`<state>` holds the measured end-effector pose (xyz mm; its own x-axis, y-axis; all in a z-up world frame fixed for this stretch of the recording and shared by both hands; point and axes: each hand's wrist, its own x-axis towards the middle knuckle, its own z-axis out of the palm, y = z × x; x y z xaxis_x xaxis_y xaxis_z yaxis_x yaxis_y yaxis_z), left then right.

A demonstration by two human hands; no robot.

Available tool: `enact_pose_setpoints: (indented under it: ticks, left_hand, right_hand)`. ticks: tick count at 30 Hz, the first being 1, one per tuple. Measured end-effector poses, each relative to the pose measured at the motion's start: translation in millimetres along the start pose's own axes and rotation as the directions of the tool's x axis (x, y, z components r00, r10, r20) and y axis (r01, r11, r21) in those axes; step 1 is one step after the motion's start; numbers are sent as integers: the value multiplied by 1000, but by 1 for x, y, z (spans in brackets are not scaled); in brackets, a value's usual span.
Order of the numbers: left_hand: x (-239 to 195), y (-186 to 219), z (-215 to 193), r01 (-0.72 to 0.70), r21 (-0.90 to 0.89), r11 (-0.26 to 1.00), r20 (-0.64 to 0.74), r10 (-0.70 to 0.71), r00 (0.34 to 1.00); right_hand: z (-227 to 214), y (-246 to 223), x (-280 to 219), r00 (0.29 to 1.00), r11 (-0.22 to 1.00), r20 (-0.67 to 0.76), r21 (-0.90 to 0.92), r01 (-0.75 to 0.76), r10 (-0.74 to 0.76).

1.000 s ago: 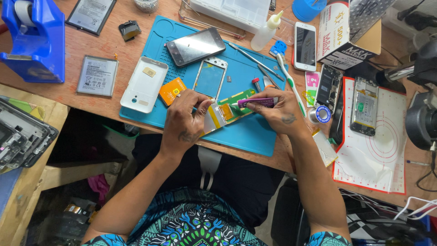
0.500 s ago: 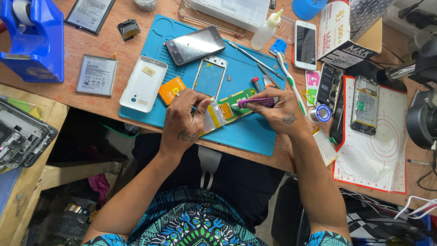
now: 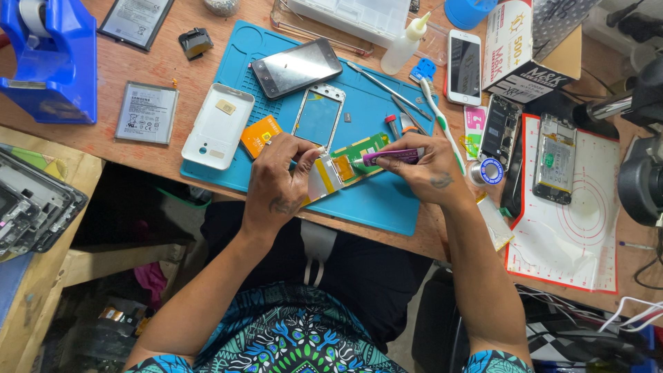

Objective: The person disassembles a white smartphone using a screwdriver and a plastic pry tool. They remove the back cover, unscrew internal components, and separate the motherboard from the frame. The person then applies a purple adhesive to the motherboard and places it back into the phone frame.

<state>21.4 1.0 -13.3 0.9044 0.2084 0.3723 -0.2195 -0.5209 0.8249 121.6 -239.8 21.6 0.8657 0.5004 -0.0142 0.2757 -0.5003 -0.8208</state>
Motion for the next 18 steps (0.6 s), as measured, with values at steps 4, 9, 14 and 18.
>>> enact_pose_setpoints:
  ticks: [4, 9, 14, 18]
  left_hand:
    - [0, 1, -1, -9, -12, 1000, 0, 9, 1000]
    - [0, 2, -2, -4, -13, 1000, -2, 4, 1000]
    - [0, 2, -2, 0, -6, 1000, -5, 0, 1000]
    - [0, 1, -1, 3, -6, 1000, -6, -3, 1000]
  right_hand:
    - [-1, -1, 0, 1000, 1000, -1, -27, 0, 0]
    - [-3, -4, -1, 1000, 999, 3, -35, 2, -2]
    - [-4, -7, -1, 1000, 998, 17, -55, 11, -10]
    - [-6, -9, -3, 999, 997, 28, -66, -37, 39]
